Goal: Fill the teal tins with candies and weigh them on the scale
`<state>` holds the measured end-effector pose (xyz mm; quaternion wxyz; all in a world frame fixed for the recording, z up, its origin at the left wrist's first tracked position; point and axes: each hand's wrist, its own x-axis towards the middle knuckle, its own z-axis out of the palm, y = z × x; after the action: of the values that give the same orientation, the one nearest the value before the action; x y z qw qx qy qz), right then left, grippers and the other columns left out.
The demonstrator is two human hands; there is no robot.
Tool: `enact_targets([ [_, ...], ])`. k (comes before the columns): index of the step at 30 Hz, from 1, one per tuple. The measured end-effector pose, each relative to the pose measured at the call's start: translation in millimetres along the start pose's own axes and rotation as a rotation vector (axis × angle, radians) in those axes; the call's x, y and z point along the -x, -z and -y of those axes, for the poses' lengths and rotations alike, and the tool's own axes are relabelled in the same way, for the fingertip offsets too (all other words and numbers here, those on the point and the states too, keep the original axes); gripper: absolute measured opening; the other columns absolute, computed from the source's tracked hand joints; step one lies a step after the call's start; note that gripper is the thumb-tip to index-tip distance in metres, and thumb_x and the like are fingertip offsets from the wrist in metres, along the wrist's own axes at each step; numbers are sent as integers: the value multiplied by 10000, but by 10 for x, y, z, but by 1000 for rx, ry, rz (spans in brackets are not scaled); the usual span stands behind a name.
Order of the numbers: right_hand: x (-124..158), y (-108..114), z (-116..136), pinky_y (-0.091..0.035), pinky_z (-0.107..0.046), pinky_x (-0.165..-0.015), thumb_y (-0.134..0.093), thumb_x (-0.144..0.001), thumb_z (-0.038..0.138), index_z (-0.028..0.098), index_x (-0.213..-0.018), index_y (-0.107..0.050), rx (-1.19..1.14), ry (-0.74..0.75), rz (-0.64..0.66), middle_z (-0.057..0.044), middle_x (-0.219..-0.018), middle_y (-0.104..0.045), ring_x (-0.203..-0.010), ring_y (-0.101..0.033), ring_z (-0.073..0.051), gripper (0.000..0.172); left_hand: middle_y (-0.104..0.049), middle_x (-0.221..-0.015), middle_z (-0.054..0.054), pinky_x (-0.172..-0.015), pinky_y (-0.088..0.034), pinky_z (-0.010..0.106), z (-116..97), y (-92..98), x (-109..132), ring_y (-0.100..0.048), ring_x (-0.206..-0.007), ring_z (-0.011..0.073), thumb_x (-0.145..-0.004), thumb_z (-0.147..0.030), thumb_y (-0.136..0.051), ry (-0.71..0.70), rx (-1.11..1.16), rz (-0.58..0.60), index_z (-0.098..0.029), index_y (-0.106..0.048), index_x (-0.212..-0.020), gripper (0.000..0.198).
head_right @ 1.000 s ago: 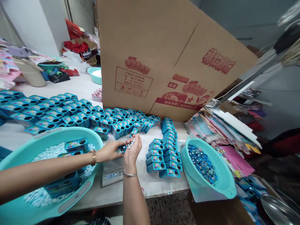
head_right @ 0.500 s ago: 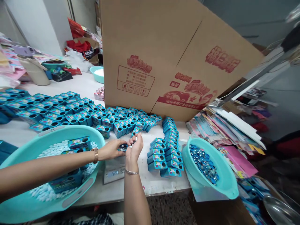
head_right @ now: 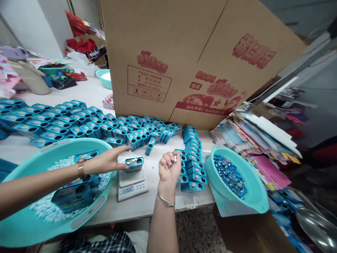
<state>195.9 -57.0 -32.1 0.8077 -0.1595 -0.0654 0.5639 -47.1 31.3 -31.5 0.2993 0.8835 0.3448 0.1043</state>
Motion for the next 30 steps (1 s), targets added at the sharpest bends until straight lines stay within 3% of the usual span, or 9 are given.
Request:
enact_targets([
  [6,153,88,76,-231,-131,-363,-486,-851,195,203,-727,-411,-91,2,-52,107,-546,-347,-399,-302,-22,145,-503,-1298,103,-994,-379,386,-22,142,150,-466,-1191,254,-836,-490,-522,-71,-148,-105,-205,-403,-1337,588],
  [12,146,141,13,-220,-131,-349,-510,-840,215,203,-736,-432,-51,17,-84,101,-556,-350,-398,-293,-28,130,-573,-1123,79,-890,-424,348,-88,145,152,-529,-1025,216,-894,-358,-468,-176,-250,-107,-231,-547,-1208,348],
  [18,96,219,-63,-216,-139,-334,-491,-851,236,194,-722,-448,-106,-7,-163,101,-544,-314,-389,-273,-34,143,-605,-1010,65,-929,-368,392,-110,105,98,-532,-963,214,-897,-307,-457,-225,-347,-82,-244,-579,-1165,301],
  [25,58,340,-136,-217,-132,-342,-528,-830,274,207,-722,-450,-31,3,-145,101,-539,-313,-396,-250,-40,149,-613,-1001,44,-1008,-278,434,-126,115,43,-541,-964,209,-886,-311,-466,-219,-382,-68,-258,-597,-1111,266],
  [30,34,369,-240,-208,-130,-346,-538,-822,271,199,-726,-441,-119,-55,-185,105,-543,-331,-391,-260,-26,155,-611,-1010,51,-930,-344,400,-218,93,-9,-532,-949,206,-883,-211,-446,-256,-421,-1,-254,-596,-1101,268],
])
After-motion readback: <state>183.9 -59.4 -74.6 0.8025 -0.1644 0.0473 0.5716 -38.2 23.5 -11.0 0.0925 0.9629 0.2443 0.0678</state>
